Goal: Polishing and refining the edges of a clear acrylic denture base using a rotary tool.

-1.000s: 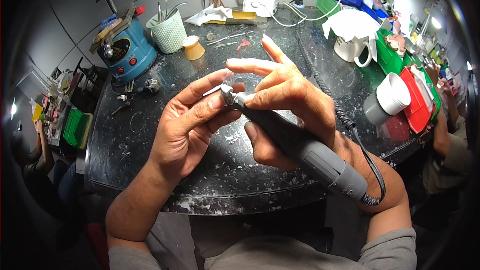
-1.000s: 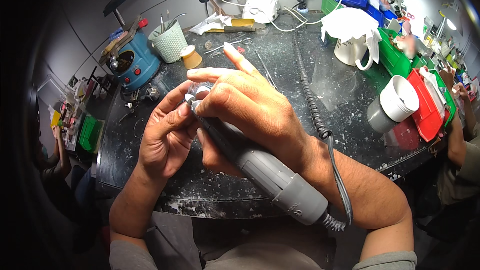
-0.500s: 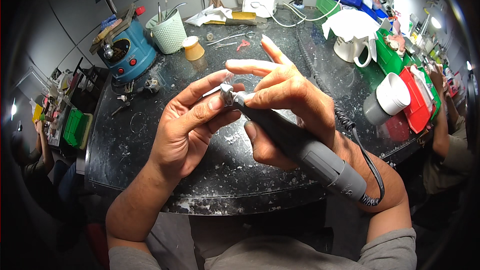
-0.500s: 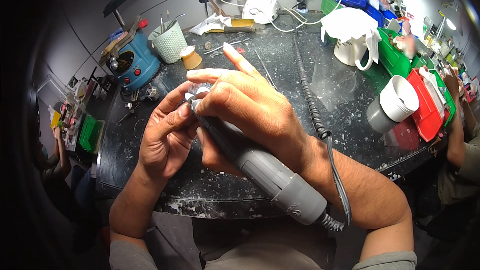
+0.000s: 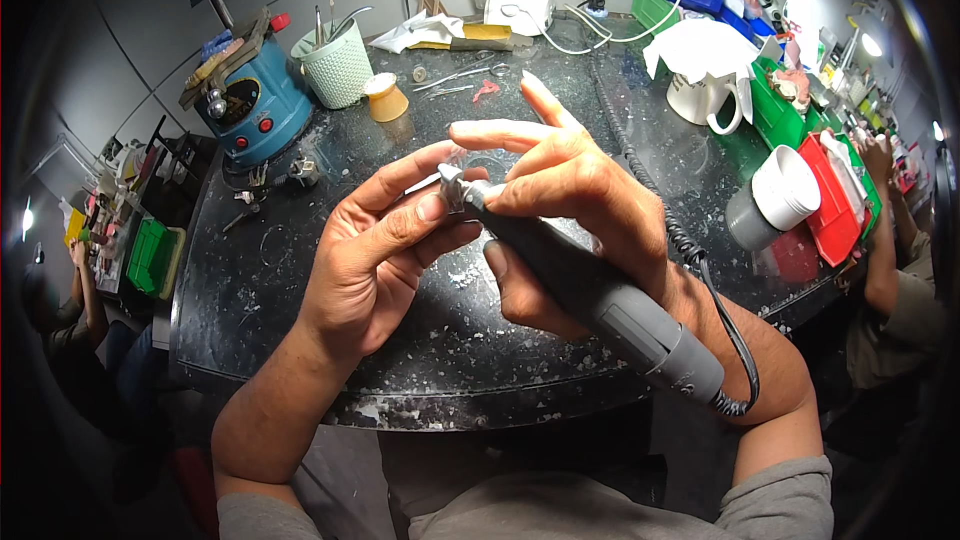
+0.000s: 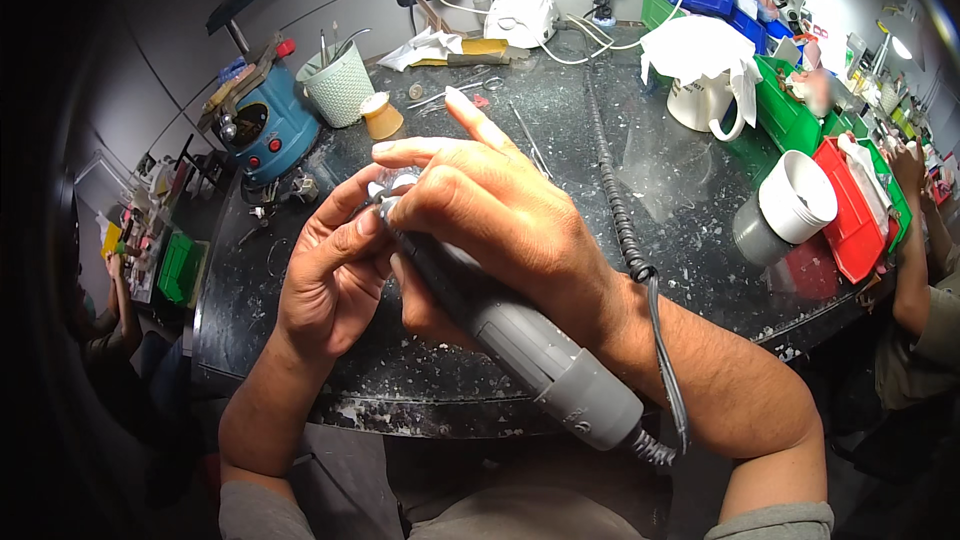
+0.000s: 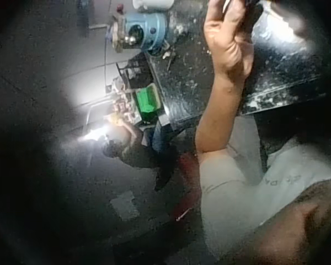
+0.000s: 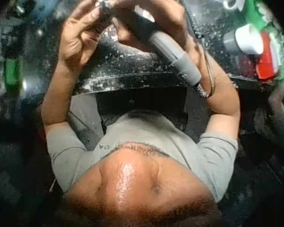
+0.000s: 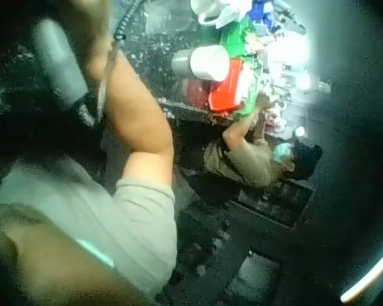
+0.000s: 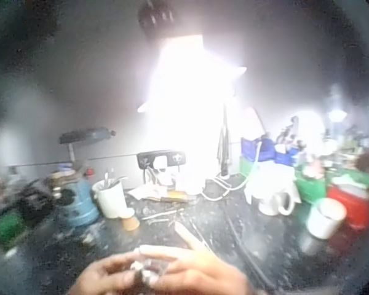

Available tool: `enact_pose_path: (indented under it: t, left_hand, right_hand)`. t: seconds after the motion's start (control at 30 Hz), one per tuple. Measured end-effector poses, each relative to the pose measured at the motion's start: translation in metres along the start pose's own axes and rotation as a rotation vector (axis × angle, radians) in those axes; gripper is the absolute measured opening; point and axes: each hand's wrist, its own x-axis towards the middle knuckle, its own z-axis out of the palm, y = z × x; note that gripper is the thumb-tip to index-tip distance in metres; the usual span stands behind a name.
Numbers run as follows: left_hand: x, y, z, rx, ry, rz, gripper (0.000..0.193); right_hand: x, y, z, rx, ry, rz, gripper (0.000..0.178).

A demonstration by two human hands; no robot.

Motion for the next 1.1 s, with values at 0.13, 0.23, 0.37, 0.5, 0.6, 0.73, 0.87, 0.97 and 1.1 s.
enact_pose_path:
  t: [0.13, 0.23, 0.37, 0.5, 0.6, 0.73, 0.87, 0.97, 1.1]
  left_hand:
    - [0.000, 0.000, 0.001, 0.002, 0.018, -0.008, 0.039]
    - [0.000, 0.001, 0.002, -0.003, 0.011, -0.001, 0.039]
    - [0.000, 0.001, 0.000, 0.014, 0.011, -0.011, 0.038]
    - [-0.001, 0.001, -0.001, -0.009, -0.003, -0.004, 0.038]
    - [0.000, 0.001, 0.001, -0.002, 0.010, -0.020, 0.038]
    - [-0.001, 0.003, 0.002, -0.017, 0.012, -0.010, 0.039]
    - [0.000, 0.001, 0.001, -0.005, 0.028, -0.017, 0.039]
    - [0.000, 0.002, 0.001, 0.001, 0.013, -0.020, 0.039]
    - [0.000, 0.001, -0.001, -0.010, -0.005, -0.009, 0.039]
  right_hand:
    - [0.000, 0.004, -0.003, -0.011, -0.011, -0.017, 0.022]
    - [0.001, 0.001, -0.002, -0.020, -0.031, -0.019, 0.022]
    - [0.001, 0.003, -0.002, 0.008, 0.003, -0.001, 0.021]
    - [0.007, -0.004, -0.007, -0.049, -0.083, -0.008, 0.023]
    - [0.005, -0.002, -0.005, -0.025, -0.008, 0.033, 0.026]
    - [0.007, -0.005, -0.006, -0.062, -0.054, -0.020, 0.028]
    - [0.006, -0.001, -0.008, -0.068, -0.076, -0.018, 0.027]
    - [0.005, -0.003, -0.005, -0.038, -0.021, 0.014, 0.027]
    - [0.005, -0.001, -0.006, -0.055, -0.068, -0.004, 0.027]
